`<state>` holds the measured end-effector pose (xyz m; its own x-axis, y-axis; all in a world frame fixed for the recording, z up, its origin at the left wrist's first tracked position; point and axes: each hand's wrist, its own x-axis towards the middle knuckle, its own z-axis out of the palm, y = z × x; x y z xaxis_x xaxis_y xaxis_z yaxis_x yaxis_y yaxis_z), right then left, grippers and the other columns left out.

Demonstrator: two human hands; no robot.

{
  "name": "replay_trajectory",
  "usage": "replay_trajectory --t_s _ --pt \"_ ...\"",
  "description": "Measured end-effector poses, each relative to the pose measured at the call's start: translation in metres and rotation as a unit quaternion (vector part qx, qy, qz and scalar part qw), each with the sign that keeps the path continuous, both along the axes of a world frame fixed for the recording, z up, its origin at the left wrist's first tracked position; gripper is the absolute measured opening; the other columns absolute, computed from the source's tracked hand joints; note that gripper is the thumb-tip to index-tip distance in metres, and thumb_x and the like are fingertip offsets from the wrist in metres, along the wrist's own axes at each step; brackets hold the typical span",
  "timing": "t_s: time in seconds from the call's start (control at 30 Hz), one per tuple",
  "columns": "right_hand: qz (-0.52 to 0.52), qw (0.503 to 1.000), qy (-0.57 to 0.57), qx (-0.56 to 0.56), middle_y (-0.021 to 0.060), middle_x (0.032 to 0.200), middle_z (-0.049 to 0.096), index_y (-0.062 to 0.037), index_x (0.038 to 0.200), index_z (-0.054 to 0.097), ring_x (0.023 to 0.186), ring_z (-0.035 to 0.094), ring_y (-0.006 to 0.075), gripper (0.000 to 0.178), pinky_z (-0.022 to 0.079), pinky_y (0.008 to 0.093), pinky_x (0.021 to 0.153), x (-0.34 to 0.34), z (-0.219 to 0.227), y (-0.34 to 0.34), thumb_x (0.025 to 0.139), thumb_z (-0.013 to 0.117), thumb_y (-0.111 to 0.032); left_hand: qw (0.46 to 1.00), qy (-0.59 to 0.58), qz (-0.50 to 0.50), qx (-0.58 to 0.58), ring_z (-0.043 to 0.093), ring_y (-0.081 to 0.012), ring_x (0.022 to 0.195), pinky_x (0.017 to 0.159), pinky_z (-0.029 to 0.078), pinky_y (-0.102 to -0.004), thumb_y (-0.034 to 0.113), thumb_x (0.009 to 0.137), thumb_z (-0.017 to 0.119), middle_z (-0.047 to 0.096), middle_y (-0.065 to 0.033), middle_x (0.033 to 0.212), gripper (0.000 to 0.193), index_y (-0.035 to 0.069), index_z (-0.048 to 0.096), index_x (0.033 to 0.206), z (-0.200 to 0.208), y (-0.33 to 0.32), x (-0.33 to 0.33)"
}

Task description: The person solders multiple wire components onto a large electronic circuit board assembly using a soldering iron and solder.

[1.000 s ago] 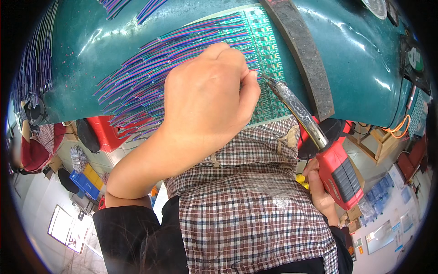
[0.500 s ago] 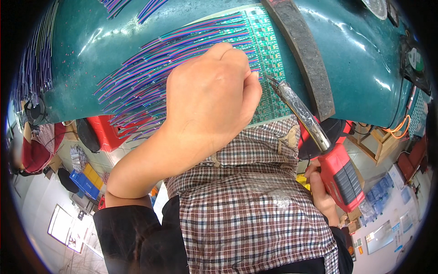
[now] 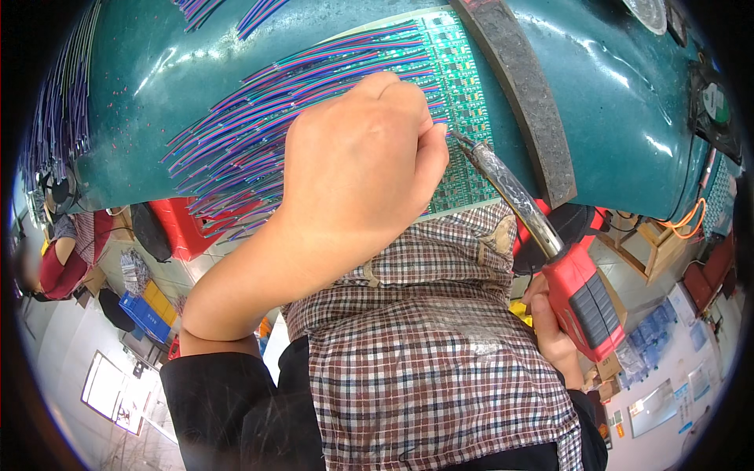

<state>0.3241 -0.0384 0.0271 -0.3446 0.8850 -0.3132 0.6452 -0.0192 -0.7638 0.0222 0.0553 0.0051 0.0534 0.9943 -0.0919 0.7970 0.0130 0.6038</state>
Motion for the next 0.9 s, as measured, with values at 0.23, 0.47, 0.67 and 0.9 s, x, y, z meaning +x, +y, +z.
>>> replay_trajectory --t_s 0.23,0.47,0.67,0.9 --pt "0.008 1.0 -0.018 -0.002 0.0148 0.093 0.072 -0.0011 0.1 0.073 0.076 0.072 0.0333 0.032 0.057 0.04 0.069 0.008 0.004 -0.001 0.069 0.081 -0.001 1.0 0.007 -0.001 -0.005 0.067 -0.0187 0.068 0.06 0.06 -0.0295 0.013 0.089 0.078 0.065 -0.007 0.079 0.019 0.003 0.066 0.077 0.002 0.0 0.0" --pt "-0.014 1.0 -0.015 -0.002 0.0143 0.092 0.072 -0.001 0.101 0.073 0.076 0.072 0.0329 0.032 0.058 0.0399 0.07 0.008 0.001 -0.01 0.07 0.081 -0.001 1.0 -0.001 -0.006 -0.018 0.068 -0.0199 0.072 0.061 0.06 -0.0306 0.014 0.089 0.078 0.066 -0.0075 0.081 0.017 0.004 0.067 0.081 0.002 -0.001 -0.001" --pt "0.012 1.0 -0.007 0.008 0.0153 0.091 0.071 -0.0006 0.099 0.073 0.074 0.071 0.0338 0.031 0.057 0.04 0.068 0.01 -0.004 -0.009 0.069 0.08 0.0 1.0 0.009 -0.02 -0.015 0.069 -0.021 0.074 0.061 0.061 -0.0315 0.014 0.09 0.078 0.066 -0.0083 0.082 0.017 0.003 0.067 0.082 0.003 -0.001 -0.002" --pt "-0.02 1.0 -0.01 -0.007 0.0147 0.09 0.071 -0.0011 0.098 0.073 0.072 0.07 0.0336 0.028 0.056 0.0397 0.066 0.002 0.001 -0.004 0.071 0.079 -0.001 1.0 0.014 -0.026 -0.008 0.069 -0.0219 0.072 0.061 0.059 -0.032 0.014 0.09 0.078 0.066 -0.0085 0.082 0.017 0.003 0.067 0.082 0.002 0.001 -0.005"
